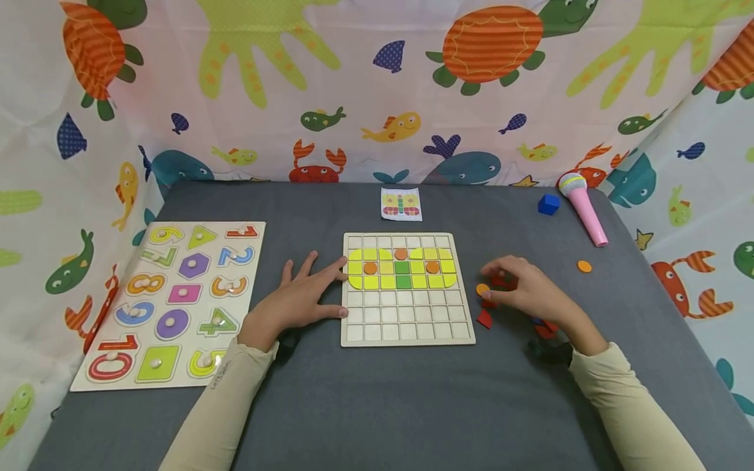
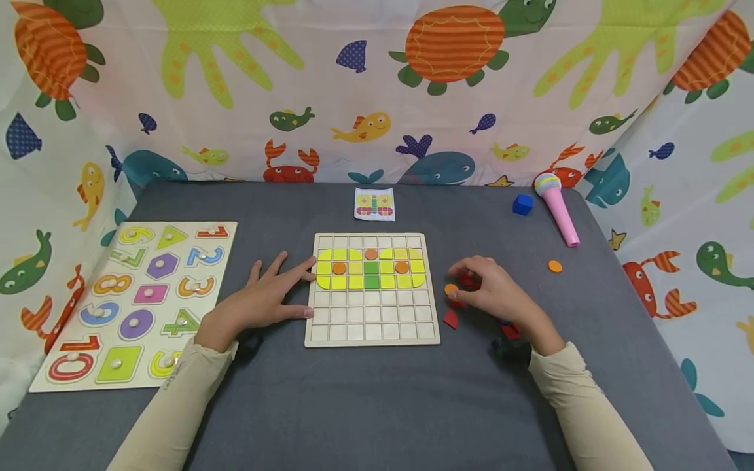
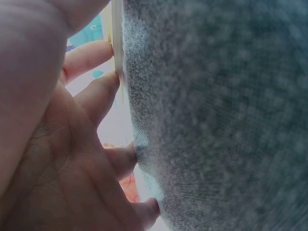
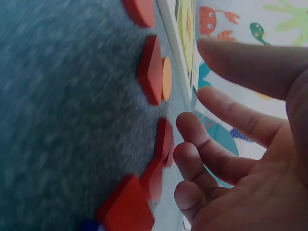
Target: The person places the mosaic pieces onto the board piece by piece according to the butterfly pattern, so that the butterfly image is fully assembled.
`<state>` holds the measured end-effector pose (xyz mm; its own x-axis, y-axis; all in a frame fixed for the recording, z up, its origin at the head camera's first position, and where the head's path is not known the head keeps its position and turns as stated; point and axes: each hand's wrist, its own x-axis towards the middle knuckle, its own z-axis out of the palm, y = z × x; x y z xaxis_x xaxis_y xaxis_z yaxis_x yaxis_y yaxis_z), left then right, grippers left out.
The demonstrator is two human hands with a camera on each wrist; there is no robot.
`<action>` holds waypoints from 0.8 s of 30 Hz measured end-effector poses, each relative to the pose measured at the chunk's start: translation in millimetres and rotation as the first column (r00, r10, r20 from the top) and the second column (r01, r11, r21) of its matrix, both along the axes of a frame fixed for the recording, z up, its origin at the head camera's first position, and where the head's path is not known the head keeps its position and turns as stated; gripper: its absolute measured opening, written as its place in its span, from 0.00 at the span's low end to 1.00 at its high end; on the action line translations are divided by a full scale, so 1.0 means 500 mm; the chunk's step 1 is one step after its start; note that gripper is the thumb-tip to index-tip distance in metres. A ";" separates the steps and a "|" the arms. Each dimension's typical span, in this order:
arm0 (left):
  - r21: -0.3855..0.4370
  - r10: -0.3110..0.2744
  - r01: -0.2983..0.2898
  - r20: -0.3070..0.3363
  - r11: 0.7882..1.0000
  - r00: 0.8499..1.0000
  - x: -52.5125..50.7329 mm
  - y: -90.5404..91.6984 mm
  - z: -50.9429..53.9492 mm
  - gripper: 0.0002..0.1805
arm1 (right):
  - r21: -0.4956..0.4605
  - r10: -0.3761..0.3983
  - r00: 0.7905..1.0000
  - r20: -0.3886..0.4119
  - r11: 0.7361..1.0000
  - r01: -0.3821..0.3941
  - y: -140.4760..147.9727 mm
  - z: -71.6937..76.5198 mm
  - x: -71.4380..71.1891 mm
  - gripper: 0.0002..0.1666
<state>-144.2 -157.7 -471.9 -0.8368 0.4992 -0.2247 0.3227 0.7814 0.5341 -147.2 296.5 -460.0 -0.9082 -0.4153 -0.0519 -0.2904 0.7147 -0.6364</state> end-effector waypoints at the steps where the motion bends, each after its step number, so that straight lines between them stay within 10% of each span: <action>1: 0.000 0.001 -0.001 0.000 1.000 1.000 0.000 0.000 -0.001 0.56 | 0.005 0.003 1.000 0.006 1.000 -0.003 0.004 -0.001 0.001 0.22; 24: 0.013 0.000 0.000 0.010 1.000 1.000 0.000 0.000 -0.001 0.55 | 0.113 -0.002 1.000 -0.001 0.994 0.003 0.022 -0.011 0.026 0.10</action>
